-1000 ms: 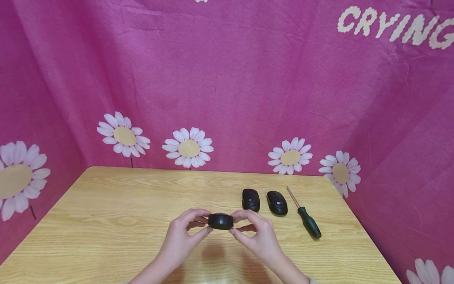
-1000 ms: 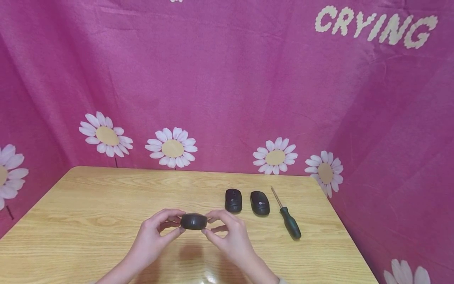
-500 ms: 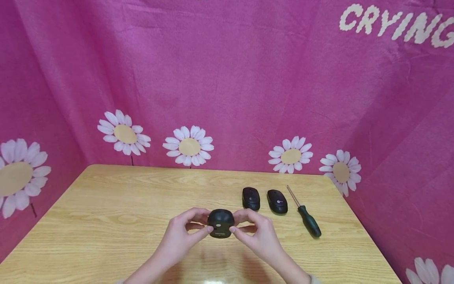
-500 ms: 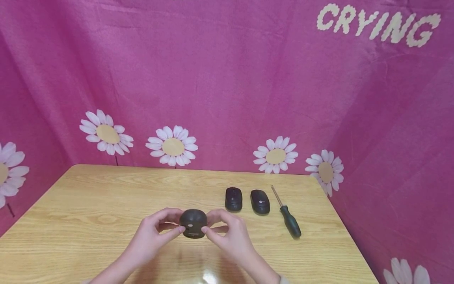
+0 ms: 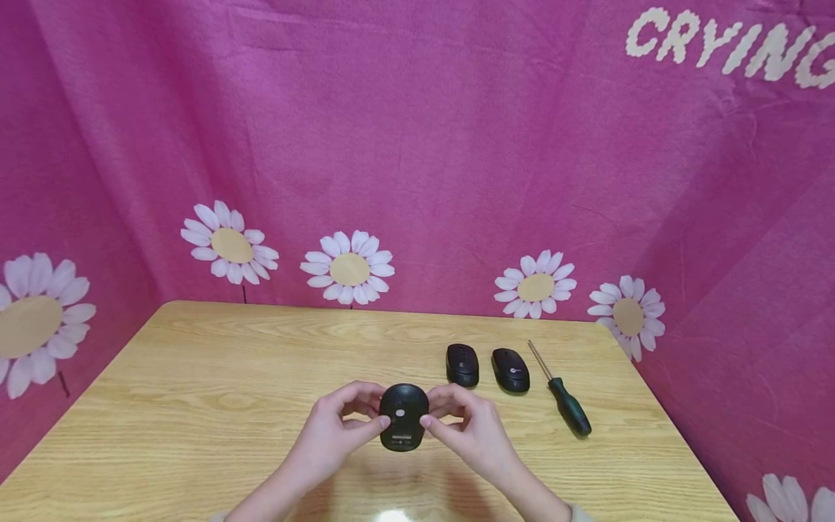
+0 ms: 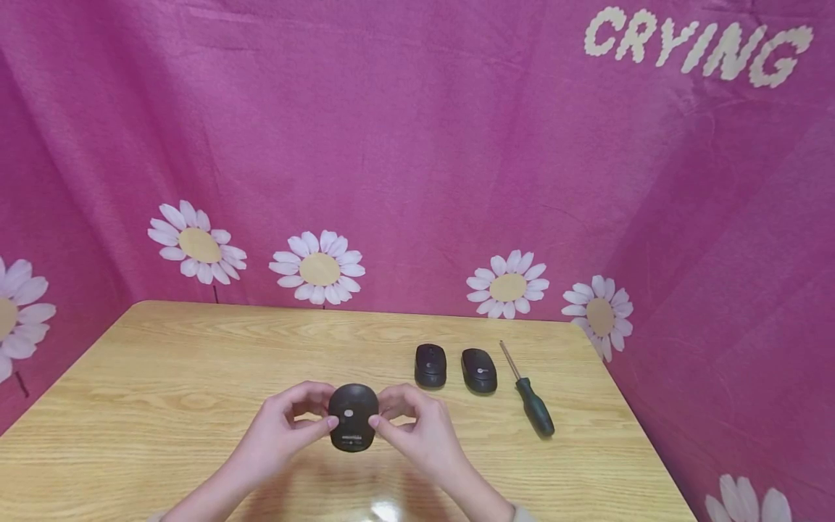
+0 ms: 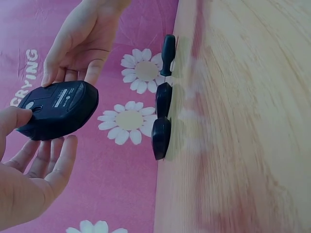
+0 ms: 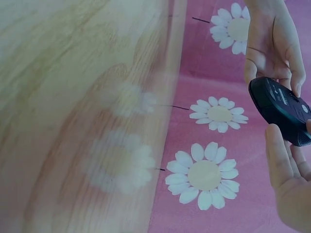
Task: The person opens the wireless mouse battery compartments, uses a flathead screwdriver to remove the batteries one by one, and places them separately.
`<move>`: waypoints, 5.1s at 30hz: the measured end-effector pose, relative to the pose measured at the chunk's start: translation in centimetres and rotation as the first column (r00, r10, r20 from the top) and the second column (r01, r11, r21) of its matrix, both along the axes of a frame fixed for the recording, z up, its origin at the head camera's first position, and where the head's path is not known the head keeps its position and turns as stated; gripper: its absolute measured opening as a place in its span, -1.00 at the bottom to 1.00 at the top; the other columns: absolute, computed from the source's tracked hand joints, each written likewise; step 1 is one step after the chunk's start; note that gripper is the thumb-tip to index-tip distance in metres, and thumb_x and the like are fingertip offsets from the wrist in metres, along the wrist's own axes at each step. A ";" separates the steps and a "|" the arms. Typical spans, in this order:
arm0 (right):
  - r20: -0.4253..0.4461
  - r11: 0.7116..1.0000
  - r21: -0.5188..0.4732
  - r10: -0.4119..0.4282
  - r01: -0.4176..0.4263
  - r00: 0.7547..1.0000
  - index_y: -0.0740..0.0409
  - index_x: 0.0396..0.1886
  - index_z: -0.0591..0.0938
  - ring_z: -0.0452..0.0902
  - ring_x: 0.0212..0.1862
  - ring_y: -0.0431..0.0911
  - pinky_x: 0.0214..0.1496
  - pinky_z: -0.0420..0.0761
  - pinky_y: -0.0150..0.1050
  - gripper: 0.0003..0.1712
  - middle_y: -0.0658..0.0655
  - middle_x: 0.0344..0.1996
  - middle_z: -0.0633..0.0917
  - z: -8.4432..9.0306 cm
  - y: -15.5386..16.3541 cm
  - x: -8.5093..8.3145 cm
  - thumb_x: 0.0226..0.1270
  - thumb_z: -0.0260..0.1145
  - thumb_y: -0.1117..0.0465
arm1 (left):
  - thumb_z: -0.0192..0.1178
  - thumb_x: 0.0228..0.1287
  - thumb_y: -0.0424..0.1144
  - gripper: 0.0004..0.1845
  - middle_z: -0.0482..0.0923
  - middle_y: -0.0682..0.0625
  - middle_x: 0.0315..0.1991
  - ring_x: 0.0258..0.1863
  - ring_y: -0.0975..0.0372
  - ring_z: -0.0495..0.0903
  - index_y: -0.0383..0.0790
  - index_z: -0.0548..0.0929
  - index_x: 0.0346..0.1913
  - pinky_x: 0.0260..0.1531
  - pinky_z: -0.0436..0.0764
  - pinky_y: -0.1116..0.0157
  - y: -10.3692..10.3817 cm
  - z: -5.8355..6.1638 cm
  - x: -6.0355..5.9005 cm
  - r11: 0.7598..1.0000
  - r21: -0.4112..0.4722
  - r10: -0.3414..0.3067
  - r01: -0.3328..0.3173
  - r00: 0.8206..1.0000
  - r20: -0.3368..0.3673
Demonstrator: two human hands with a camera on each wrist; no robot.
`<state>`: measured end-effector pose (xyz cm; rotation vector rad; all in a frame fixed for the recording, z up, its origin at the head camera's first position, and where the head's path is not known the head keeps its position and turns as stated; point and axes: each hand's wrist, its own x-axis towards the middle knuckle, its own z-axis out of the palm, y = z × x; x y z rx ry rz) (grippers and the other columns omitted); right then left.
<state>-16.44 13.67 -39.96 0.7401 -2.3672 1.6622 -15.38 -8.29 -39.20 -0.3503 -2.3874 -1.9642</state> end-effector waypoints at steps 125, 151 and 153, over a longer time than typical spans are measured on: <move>0.148 0.996 0.017 0.088 -0.092 0.985 0.21 0.04 0.56 0.55 -0.42 -0.27 -0.63 0.61 -0.12 -0.57 0.25 -0.39 0.66 0.8 -0.4 -1.1 0.13 0.37 0.35 | 0.27 0.15 -0.37 -0.51 0.48 -0.16 -0.13 -0.30 0.15 0.63 -0.37 0.45 0.16 -0.46 0.67 0.13 -0.3 -2.3 1.2 0.942 0.270 -0.268 0.197 0.929 0.256; 0.276 0.998 -0.032 0.069 -0.062 0.959 0.18 0.12 0.54 0.46 -0.52 -0.17 -0.54 0.58 -0.26 -0.54 0.19 -0.37 0.65 1.3 -1.5 -6.3 0.20 0.35 0.31 | 0.26 0.17 -0.33 -0.46 0.50 -0.18 -0.09 -0.25 0.12 0.62 -0.41 0.40 0.21 -0.43 0.67 0.11 -3.5 -2.5 1.2 0.957 0.230 -0.237 0.176 0.932 0.276; 0.281 0.997 -0.035 0.070 -0.062 0.957 0.17 0.13 0.54 0.47 -0.50 -0.15 -0.55 0.57 -0.30 -0.54 0.19 -0.36 0.64 1.1 -1.7 -6.8 0.20 0.34 0.31 | 0.26 0.18 -0.32 -0.46 0.50 -0.18 -0.08 -0.25 0.11 0.62 -0.42 0.39 0.21 -0.42 0.67 0.11 -3.8 -2.5 1.2 0.958 0.228 -0.235 0.175 0.932 0.277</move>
